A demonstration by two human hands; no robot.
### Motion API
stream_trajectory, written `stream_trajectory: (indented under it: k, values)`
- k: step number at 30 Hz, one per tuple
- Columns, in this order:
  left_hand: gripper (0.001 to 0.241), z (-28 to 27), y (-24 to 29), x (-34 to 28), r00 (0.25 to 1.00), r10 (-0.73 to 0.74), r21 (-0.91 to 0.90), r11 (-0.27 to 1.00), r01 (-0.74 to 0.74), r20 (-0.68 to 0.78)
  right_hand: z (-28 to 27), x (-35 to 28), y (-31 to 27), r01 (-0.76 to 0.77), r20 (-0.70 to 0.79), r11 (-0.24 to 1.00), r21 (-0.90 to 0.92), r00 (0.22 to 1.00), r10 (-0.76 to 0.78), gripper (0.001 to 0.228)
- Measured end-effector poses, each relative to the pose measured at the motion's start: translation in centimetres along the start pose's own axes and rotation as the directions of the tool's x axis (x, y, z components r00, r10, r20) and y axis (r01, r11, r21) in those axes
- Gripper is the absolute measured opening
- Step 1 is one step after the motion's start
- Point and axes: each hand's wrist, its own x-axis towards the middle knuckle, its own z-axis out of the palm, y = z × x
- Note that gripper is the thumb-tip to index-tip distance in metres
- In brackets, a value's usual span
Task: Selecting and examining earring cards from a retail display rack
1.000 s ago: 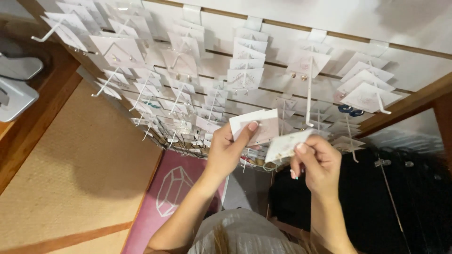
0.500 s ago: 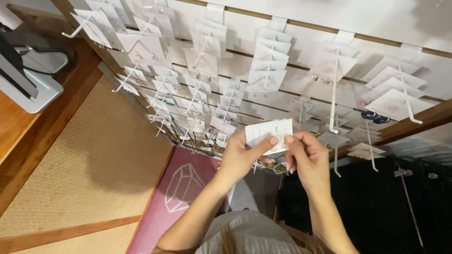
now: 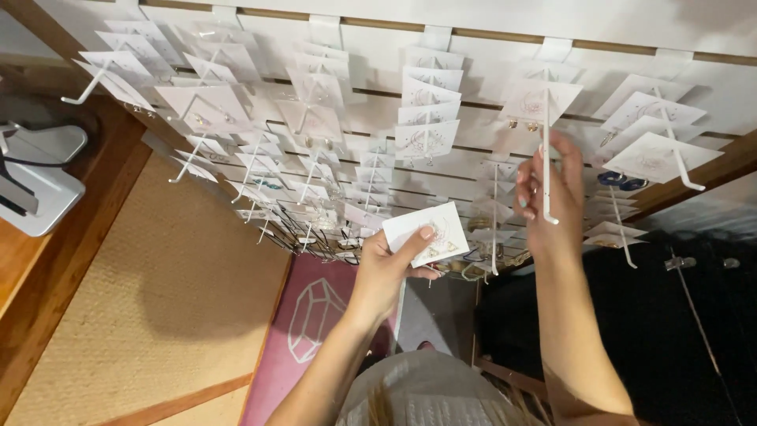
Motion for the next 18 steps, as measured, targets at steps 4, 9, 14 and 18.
stream_trajectory:
  k: [4,9,14,18]
  values:
    - [0.036,-0.2,0.1,0.6,1.0,0.023,0.008,1.0,-0.023,0.019,1.4,1.5,-0.6,0.034,-0.035,0.999,0.012,0.999,-0.034,0.025]
    - [0.034,0.1,1.5,0.3,0.999,0.05,0.03,0.998,-0.05,0.012,0.8,3.3,0.7,0.104,-0.082,0.994,-0.042,0.991,-0.108,0.013]
    - [0.033,-0.2,1.7,0.7,0.998,0.069,0.032,0.997,-0.069,0.003,0.4,3.0,1.5,0.207,-0.1,0.974,-0.09,0.971,-0.216,0.01]
    - [0.032,-0.1,1.9,0.9,0.997,0.074,0.031,0.997,-0.074,0.008,-0.8,2.4,2.6,0.266,-0.143,0.96,-0.083,0.95,-0.276,0.013]
